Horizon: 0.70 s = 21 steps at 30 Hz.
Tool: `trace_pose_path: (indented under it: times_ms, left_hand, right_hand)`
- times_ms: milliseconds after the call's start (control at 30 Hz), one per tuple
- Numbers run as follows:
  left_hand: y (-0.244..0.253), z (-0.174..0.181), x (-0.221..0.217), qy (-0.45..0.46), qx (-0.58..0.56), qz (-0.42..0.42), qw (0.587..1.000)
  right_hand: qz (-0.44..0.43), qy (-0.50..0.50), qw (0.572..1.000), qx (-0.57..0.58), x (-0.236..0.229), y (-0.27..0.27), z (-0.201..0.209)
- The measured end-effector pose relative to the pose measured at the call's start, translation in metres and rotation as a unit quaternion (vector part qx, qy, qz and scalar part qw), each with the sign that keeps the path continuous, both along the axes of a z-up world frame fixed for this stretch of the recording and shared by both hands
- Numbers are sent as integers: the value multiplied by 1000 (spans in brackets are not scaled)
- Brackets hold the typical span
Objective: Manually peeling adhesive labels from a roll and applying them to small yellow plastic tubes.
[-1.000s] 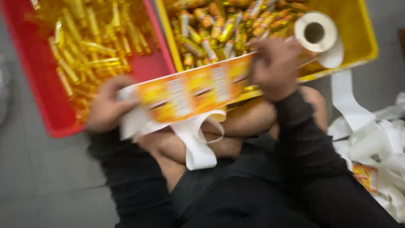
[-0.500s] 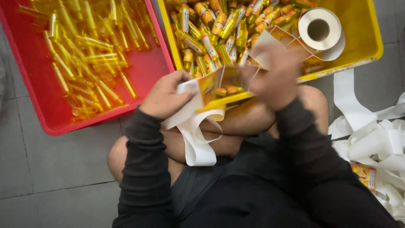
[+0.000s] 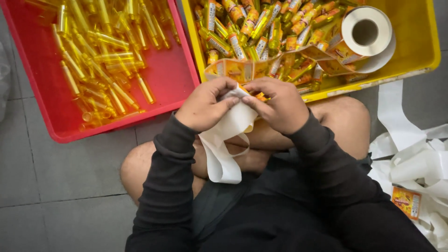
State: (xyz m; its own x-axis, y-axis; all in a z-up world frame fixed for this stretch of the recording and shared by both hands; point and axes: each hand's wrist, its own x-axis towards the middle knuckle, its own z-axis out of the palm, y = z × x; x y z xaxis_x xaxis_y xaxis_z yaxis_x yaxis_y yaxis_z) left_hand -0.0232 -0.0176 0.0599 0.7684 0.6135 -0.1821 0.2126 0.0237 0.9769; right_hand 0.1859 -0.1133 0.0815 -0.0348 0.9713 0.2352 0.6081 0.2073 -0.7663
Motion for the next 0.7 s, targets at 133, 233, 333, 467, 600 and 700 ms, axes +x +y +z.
trace_pose_path:
  times_ms: [133,233,333,467,600,700]
  left_hand:
    - [2,6,-3,8,7,-26,1000]
    - [2,12,-5,13,28,-37,999]
    - [1,16,-8,20,40,-53,998]
    - [5,31,-12,70,56,-50,995]
    - [19,13,-29,228,83,-46,969]
    - [16,-3,-42,208,116,8,971]
  right_hand:
    - [25,20,999,-19,2,2,0]
    - [29,62,995,-71,5,3,-5]
    - [38,81,989,-114,11,4,-11]
    - [-45,131,976,-168,31,9,-25]
    - [-222,228,934,-163,88,17,-63]
    - [-149,-170,966,125,98,13,-21]
